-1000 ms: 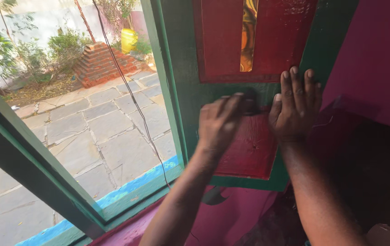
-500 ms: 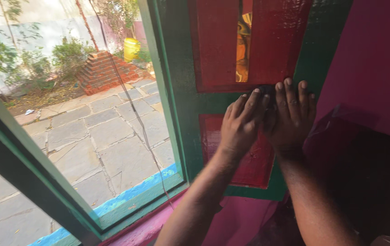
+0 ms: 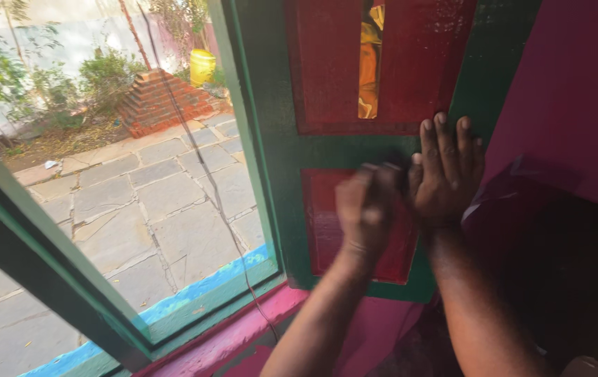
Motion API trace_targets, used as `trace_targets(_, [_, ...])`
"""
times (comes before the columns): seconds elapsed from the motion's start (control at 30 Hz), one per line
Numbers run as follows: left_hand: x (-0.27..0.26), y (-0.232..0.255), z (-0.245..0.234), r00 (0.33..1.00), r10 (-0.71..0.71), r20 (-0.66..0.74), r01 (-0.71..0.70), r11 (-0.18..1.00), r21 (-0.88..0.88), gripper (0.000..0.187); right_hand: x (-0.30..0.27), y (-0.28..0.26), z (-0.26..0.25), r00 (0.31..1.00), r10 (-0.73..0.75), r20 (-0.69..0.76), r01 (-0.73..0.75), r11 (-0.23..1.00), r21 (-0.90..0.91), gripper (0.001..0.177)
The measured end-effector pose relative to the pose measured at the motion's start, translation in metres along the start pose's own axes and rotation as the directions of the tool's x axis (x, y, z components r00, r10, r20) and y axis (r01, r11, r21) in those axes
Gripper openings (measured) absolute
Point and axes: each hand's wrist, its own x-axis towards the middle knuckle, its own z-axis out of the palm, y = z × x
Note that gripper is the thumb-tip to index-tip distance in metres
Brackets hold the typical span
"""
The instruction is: The person wipes the surface of a green and red wooden door using a dark cloth. They clean the interior side of the door first, then walk outside to wipe the exterior side of the same door.
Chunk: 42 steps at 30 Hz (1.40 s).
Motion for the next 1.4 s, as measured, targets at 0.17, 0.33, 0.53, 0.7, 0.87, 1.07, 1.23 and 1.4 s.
trace_targets(0.17, [0.003,-0.035,-0.023,0.975,0.109,0.192,-0.078,0.983,-0.163,0.031,-0.006,0.007,-0.001,0.998,-0.043,0.036,0.043,0.999,0.006,0.05])
trace_targets(0.33, [-0.008,-0.056,-0.042,0.993,-0.082,-0.089,0.097,0.978,0.183,0.031,-0.041,0.007,-0.003,0.997,-0.037,0.074,0.04,0.999,-0.033,0.05])
trace_targets(0.53, [-0.03,0.001,0.001,0.989,-0.126,-0.073,0.136,0.981,0.139,0.033,-0.051,0.007,0.0,0.999,0.001,0.047,0.0,1.0,-0.008,0.05])
trace_targets(0.7, [-0.043,0.004,-0.011,0.976,0.015,0.216,-0.016,1.0,0.001,0.043,-0.062,0.013,-0.003,0.997,-0.015,0.069,0.012,0.999,0.038,0.047])
trace_targets(0.87, [-0.045,-0.048,-0.038,0.989,-0.148,0.018,0.14,0.962,0.233,0.033,-0.08,0.016,0.001,0.998,-0.026,0.064,0.029,0.999,-0.039,0.047])
trace_targets(1.07, [-0.065,-0.001,0.001,0.93,-0.284,-0.234,0.334,0.918,0.215,0.034,-0.09,0.02,0.003,0.998,-0.019,0.065,0.02,1.0,-0.008,0.045])
trace_targets(1.23, [-0.085,0.023,-0.006,0.994,-0.038,0.099,0.029,0.996,0.089,0.034,-0.091,0.022,0.003,0.997,-0.016,0.078,0.017,1.0,-0.011,0.046])
trace_targets(1.4, [-0.078,-0.001,-0.014,0.985,0.043,0.168,-0.05,0.998,0.038,0.037,-0.11,0.019,0.007,0.994,0.013,0.11,-0.006,0.998,-0.063,0.049])
